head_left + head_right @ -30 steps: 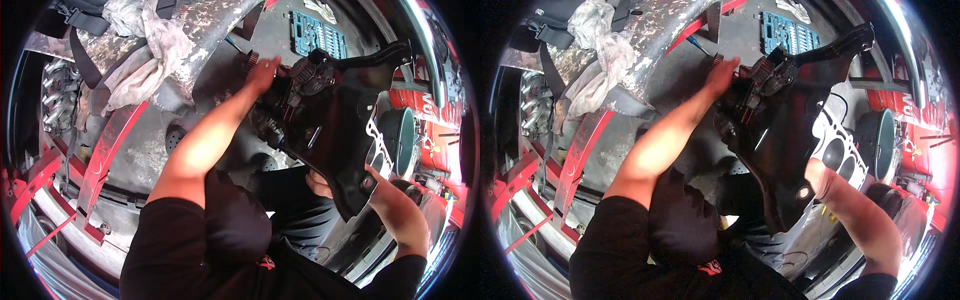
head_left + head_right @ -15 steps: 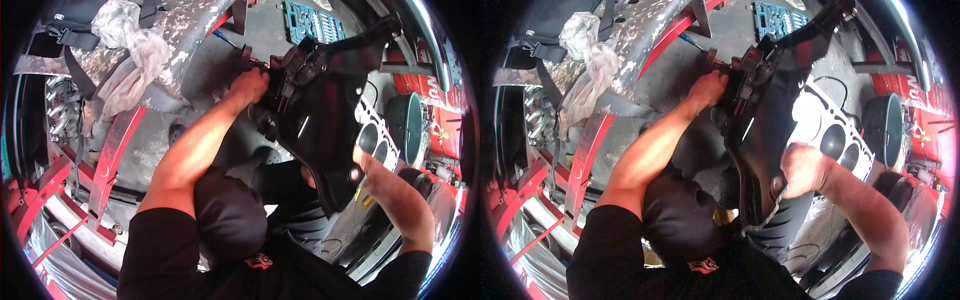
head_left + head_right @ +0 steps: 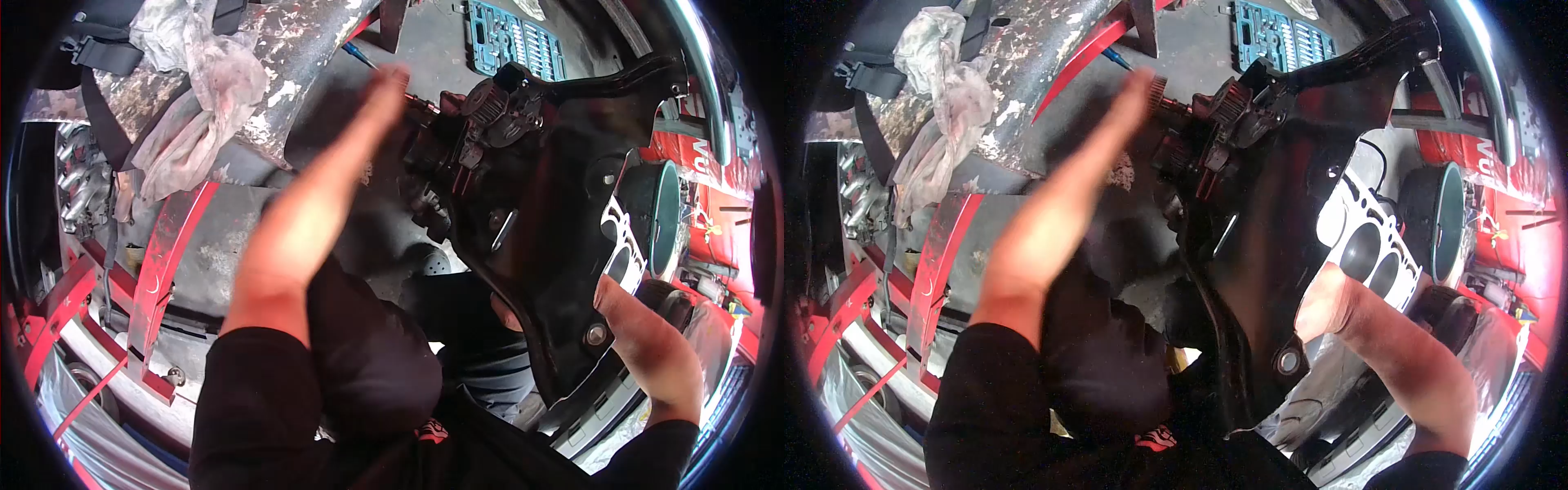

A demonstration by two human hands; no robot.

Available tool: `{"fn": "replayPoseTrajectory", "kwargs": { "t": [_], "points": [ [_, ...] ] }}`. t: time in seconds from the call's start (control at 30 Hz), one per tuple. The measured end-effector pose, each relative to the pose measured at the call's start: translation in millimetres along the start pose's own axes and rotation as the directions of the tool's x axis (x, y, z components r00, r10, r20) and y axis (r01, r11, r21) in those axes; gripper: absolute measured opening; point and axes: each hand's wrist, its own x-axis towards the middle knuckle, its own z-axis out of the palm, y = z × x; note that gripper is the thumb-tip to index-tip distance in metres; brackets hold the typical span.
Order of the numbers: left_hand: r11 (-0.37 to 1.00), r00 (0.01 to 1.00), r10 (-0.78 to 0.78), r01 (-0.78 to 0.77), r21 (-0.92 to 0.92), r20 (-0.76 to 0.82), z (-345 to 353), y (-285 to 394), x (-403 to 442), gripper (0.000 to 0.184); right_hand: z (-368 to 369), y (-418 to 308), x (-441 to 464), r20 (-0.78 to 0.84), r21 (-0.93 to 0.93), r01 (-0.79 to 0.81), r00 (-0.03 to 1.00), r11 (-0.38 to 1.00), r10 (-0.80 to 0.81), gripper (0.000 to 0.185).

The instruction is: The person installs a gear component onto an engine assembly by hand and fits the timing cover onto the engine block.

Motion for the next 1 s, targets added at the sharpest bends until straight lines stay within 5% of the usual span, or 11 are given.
{"fn": "replayPoseTrajectory", "kwargs": {
  "t": [0.1,0.2,0.27,0.4,0.47,0.53,0.63,0.77,0.87,0.93,1.0],
  "points": [
    [0.992,0.982,0.029,-0.051,-0.116,-0.187,30,1,4,0.067,14,-10,9,-0.068,0.595,-0.175,0.961,0.785,0.267,0.021],
    [0.989,0.959,-0.041,-0.001,-0.151,-0.280,25,5,3,0.070,7,6,0,0.098,0.852,-0.182,0.976,0.491,0.193,0.017],
    [0.892,0.996,-0.083,0.086,-0.443,0.027,-7,9,5,0.069,3,15,-5,0.112,0.745,-0.218,0.973,0.630,0.204,0.016],
    [0.901,0.992,-0.028,-0.026,-0.433,-0.119,16,13,-7,0.068,5,20,-18,0.099,0.534,-0.256,0.965,0.806,0.241,0.014],
    [0.976,0.946,-0.027,-0.045,-0.211,-0.323,27,20,-13,0.068,-9,19,-19,0.074,-0.084,-0.100,0.992,0.991,0.106,0.013],
    [0.999,0.902,-0.030,0.012,-0.044,-0.431,23,37,-27,0.068,-17,14,-13,0.267,-0.768,0.326,0.945,0.551,-0.187,0.012],
    [0.841,0.968,-0.244,0.243,0.484,-0.063,12,59,-49,0.063,-16,14,-6,0.414,-0.853,0.482,0.858,0.200,-0.303,0.011],
    [0.860,0.992,-0.125,0.111,0.498,-0.006,8,49,-52,0.060,-8,4,2,0.490,-0.812,0.567,0.792,0.140,-0.365,0.009],
    [0.853,0.912,-0.397,0.323,0.410,0.106,4,56,-54,0.056,-10,-1,1,0.542,-0.781,0.613,0.761,0.121,-0.357,0.009],
    [0.757,0.985,-0.165,0.099,0.646,0.042,8,48,-48,0.055,-15,-4,3,0.583,-0.774,0.629,0.752,0.069,-0.309,0.008],
    [0.771,0.977,-0.213,0.161,0.617,0.011,10,52,-50,0.054,-16,-6,-1,0.618,-0.765,0.643,0.745,0.028,-0.250,0.007]
  ]
}}
